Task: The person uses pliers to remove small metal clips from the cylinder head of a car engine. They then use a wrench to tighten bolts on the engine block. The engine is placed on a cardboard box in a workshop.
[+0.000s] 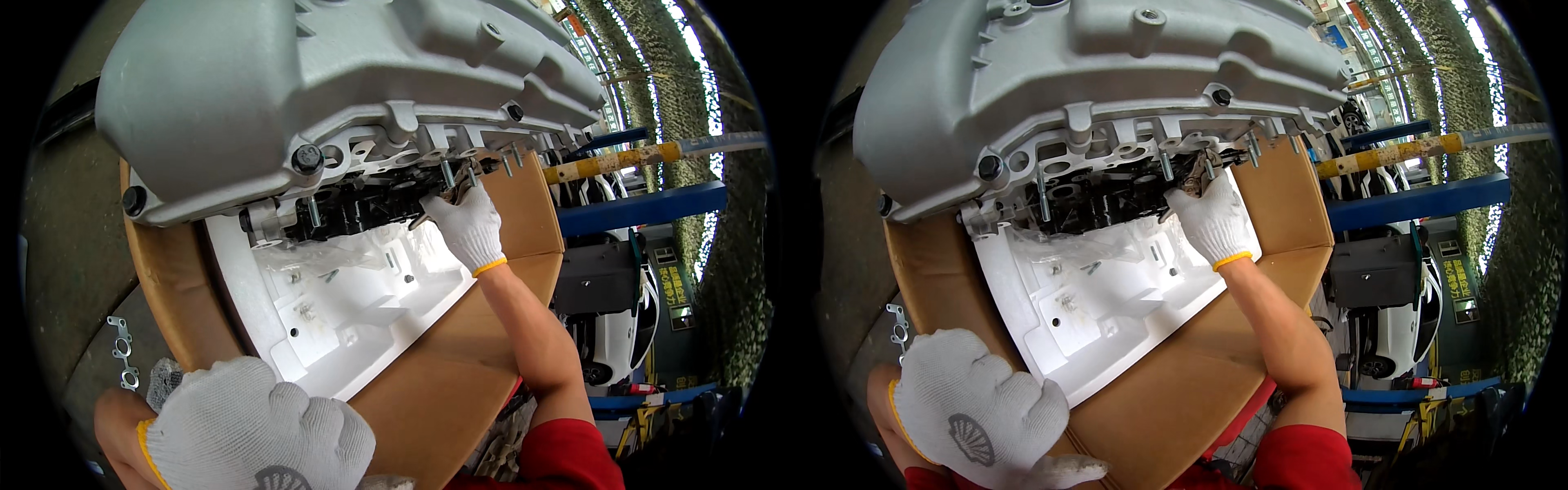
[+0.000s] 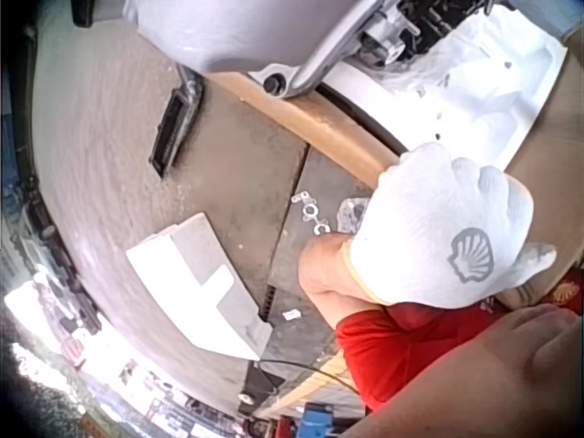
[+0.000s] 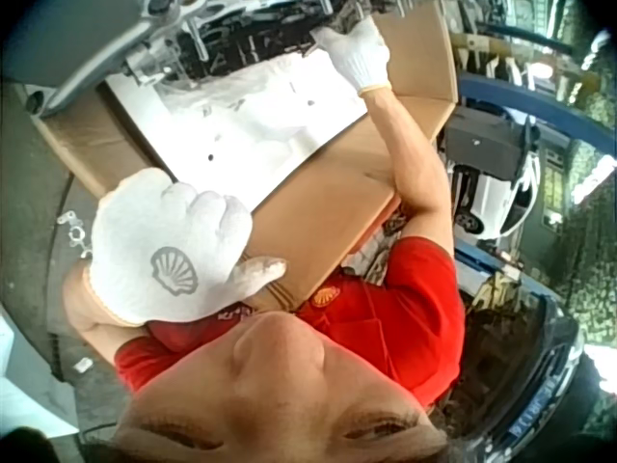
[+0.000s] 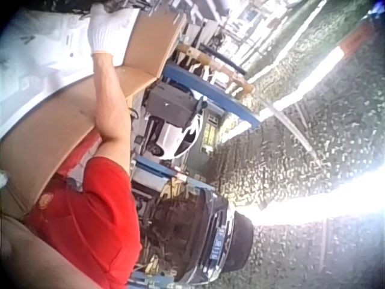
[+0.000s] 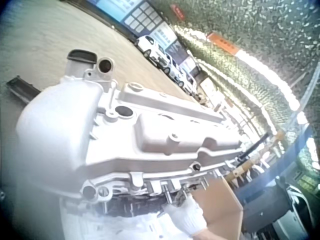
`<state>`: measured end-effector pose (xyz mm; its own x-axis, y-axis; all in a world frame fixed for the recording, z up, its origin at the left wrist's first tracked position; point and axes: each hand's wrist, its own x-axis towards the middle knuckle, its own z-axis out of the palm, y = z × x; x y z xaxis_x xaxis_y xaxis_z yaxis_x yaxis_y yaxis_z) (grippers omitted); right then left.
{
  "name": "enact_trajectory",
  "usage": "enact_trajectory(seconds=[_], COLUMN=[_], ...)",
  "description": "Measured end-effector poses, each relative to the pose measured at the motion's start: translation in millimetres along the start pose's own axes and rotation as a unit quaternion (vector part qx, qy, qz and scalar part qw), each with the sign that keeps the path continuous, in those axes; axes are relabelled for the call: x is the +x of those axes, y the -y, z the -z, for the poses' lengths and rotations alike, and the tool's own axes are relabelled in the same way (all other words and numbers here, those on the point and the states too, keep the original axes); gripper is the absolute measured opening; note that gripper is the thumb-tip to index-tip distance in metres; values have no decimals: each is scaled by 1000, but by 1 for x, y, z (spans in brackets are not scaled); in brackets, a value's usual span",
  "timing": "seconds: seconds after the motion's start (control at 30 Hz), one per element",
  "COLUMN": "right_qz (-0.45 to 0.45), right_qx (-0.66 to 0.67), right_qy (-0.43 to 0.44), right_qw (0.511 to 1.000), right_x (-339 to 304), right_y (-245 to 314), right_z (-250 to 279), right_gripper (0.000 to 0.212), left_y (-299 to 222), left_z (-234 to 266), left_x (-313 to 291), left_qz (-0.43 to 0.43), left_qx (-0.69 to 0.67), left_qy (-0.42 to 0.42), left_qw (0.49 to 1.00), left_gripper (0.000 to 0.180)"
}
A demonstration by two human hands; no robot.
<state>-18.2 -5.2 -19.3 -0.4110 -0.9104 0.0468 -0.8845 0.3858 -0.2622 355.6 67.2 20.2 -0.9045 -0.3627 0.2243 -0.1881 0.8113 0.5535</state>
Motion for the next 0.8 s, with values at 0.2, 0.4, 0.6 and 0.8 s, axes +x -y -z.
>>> enact_trajectory(seconds=[0.2, 0.4, 0.6, 0.8], right_qz=[-18, -38, -103, -87], right_qx=[125, 362, 503, 494], right_qy=[89, 162, 223, 240], right_qw=[988, 917, 828, 831], right_x=[-4, -9, -14, -5], right_y=[13, 11, 22, 27], right_z=[-4, -17, -17, -15], right_gripper=[33, 26, 26, 24], left_y=[-16, 4, 6, -2], left_z=[4, -13, -8, -19], left_x=[11, -4, -2, 4], left_qz=[139, -27, -26, 41], left_qx=[-11, -11, -9, 42], left_qy=[329, -97, -42, -78], left_qw=[934, 995, 999, 995], left_gripper=[82, 47, 49, 52])
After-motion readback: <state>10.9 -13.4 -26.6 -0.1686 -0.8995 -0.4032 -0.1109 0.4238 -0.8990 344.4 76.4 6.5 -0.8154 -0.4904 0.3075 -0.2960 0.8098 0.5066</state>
